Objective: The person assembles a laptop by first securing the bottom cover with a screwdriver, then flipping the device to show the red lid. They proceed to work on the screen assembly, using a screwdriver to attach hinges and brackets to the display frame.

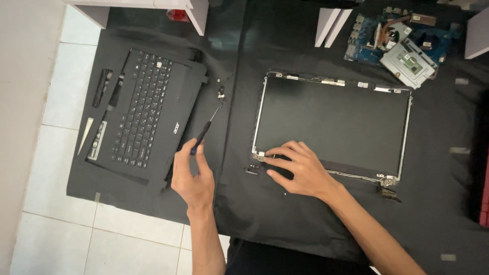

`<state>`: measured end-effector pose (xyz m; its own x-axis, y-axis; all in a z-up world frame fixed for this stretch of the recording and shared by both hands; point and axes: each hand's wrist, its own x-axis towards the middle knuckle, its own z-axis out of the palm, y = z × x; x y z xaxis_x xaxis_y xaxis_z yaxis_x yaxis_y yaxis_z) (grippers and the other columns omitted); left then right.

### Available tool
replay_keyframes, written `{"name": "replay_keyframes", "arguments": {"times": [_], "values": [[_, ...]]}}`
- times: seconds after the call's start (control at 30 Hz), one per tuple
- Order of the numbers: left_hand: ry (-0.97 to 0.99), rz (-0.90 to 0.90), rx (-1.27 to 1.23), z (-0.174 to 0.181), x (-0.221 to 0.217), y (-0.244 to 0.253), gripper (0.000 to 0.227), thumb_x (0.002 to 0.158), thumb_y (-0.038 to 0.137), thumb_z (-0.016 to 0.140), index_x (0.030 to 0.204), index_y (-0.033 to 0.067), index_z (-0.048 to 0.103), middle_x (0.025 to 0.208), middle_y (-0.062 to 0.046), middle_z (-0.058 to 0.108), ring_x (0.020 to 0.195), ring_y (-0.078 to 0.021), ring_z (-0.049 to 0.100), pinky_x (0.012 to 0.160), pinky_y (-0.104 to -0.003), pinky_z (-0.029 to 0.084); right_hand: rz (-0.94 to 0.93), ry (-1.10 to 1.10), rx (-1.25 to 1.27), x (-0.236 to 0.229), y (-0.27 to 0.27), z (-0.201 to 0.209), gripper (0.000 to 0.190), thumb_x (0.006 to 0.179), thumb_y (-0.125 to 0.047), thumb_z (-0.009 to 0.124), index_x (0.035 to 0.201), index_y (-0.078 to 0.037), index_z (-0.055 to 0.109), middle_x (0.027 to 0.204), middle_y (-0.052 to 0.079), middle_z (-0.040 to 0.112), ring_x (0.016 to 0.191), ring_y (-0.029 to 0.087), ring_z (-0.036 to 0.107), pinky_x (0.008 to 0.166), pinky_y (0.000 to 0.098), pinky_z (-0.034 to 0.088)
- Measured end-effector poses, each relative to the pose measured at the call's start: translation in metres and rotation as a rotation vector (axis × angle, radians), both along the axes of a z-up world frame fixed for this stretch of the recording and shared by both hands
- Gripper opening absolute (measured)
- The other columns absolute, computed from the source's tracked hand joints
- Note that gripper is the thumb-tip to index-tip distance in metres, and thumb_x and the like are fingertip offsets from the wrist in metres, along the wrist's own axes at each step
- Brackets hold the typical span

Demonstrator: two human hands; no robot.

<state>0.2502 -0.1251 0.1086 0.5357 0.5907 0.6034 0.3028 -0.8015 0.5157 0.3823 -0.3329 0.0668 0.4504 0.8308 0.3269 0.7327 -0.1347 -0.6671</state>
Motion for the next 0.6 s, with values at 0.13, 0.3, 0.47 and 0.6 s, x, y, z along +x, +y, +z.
{"name": "replay_keyframes", "arguments": {"times": [0.13,0.3,0.47,0.6], "values": [[0.004,-0.046,0.023,-0.005,-0.001,0.002,0.019,0.099,-0.005,0.073,0.117,-0.0052,0.066,0.1,-0.014,0.071,0.087,-0.0291,0.07,0.073,-0.038,0.056,-0.008,0.075,-0.032,0.005,0.01,0.006,0.029,0.085,-0.023,0.078,0.11,-0.008,0.079,0.112,0.002,0.075,0.096,0.02,0.063,0.084,0.0359,0.05],[-0.008,-0.089,0.018,-0.002,-0.005,0.0,0.02,0.097,-0.008,0.073,0.116,-0.0063,0.066,0.101,-0.016,0.071,0.087,-0.0299,0.07,0.073,-0.038,0.057,-0.062,0.114,-0.109,0.026,0.045,0.019,0.027,0.092,-0.019,0.071,0.115,-0.005,0.074,0.117,0.009,0.071,0.109,0.028,0.065,0.096,0.0417,0.054],[-0.032,-0.107,0.007,0.002,-0.014,-0.003,0.022,0.095,-0.009,0.072,0.115,-0.0056,0.065,0.102,-0.016,0.072,0.089,-0.0297,0.072,0.075,-0.036,0.059,-0.126,0.109,-0.093,0.045,0.096,0.019,0.032,0.093,-0.015,0.068,0.123,-0.007,0.07,0.121,0.008,0.069,0.113,0.031,0.062,0.097,0.0421,0.053],[-0.042,-0.043,-0.017,0.007,-0.024,-0.002,0.021,0.095,-0.008,0.074,0.115,-0.0048,0.066,0.098,-0.014,0.073,0.085,-0.0272,0.072,0.072,-0.034,0.057,-0.109,0.149,-0.124,0.05,0.126,0.006,0.038,0.091,-0.014,0.07,0.128,-0.007,0.066,0.121,0.008,0.066,0.111,0.031,0.06,0.096,0.0431,0.052]]}}
